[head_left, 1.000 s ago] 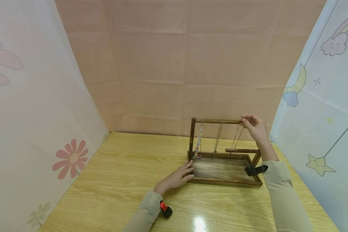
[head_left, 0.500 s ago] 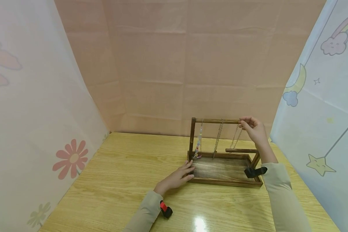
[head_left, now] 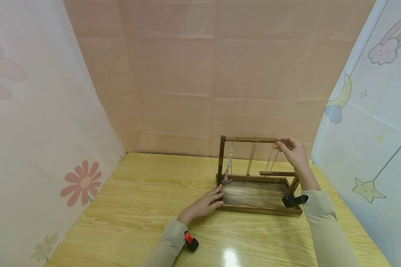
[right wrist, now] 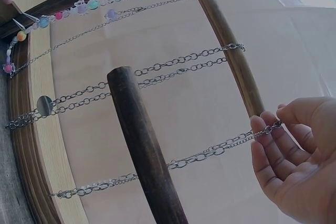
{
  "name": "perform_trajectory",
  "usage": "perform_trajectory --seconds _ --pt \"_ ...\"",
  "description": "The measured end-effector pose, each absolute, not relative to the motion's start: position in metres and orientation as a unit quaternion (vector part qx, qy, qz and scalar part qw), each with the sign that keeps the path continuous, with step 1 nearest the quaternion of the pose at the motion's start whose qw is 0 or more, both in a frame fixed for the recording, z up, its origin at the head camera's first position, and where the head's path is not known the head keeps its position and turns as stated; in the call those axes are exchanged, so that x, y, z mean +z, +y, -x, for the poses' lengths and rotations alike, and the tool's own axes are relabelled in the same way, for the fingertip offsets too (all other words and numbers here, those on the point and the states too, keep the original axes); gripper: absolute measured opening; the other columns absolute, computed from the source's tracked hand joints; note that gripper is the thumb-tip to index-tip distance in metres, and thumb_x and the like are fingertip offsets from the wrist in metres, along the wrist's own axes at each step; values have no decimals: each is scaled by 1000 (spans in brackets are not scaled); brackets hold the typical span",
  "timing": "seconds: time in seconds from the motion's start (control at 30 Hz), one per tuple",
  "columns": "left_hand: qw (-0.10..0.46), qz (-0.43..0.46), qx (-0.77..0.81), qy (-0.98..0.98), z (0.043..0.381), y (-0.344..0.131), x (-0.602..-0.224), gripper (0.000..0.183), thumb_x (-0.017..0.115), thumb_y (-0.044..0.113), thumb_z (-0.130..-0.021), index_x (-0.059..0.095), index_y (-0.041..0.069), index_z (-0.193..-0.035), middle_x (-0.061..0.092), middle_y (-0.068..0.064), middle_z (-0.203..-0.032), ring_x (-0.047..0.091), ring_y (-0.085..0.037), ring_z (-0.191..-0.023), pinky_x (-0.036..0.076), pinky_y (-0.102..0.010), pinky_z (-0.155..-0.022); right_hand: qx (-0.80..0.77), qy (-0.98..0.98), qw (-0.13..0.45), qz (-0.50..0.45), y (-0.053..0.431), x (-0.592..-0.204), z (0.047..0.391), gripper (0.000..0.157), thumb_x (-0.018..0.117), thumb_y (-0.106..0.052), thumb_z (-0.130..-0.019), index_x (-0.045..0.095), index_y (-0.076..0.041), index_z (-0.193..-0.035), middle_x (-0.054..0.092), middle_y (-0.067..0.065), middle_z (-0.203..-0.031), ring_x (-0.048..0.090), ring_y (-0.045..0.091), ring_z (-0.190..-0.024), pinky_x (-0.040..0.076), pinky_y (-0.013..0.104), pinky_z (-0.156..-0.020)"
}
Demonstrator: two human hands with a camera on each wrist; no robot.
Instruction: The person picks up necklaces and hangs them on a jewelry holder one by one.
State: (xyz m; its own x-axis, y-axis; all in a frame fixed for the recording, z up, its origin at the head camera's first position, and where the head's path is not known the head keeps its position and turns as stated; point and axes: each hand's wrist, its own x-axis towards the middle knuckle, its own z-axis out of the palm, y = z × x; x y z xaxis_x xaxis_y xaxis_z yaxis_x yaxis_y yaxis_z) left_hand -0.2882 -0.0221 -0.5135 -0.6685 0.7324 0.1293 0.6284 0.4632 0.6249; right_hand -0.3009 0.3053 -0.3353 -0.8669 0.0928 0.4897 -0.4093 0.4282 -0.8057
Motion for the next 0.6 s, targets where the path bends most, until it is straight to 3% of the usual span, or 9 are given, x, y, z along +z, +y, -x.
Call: perform_trajectory --seconds 0.33,0.5,0.6 --pt "75 -400 331 852 288 -23 -514 53 34 41 -93 27 14 -138 4 3 -148 1 -27 -134 18 -53 -102 537 -808 223 -97 308 -341 300 33 53 -21 -87 53 4 -109 58 8 -103 61 7 -79 46 12 -70" --pt "74 -402 330 851 288 -23 -514 53 33 42 -93 27 15 -138 4 3 -148 1 -25 -134 18 -52 -102 539 -806 223 -99 304 -343 297 32 53 -17 -87 52 5 -110 60 -6 -94 60 4 -78 45 9 -71" --pt "76 -400 331 851 287 -23 -513 53 32 43 -93 27 15 -138 4 4 -148 0 -22 -135 17 -51 -103 533 -808 229 -102 304 -345 297 31 53 -14 -87 51 6 -110 61 -1 -94 60 4 -78 43 8 -71"
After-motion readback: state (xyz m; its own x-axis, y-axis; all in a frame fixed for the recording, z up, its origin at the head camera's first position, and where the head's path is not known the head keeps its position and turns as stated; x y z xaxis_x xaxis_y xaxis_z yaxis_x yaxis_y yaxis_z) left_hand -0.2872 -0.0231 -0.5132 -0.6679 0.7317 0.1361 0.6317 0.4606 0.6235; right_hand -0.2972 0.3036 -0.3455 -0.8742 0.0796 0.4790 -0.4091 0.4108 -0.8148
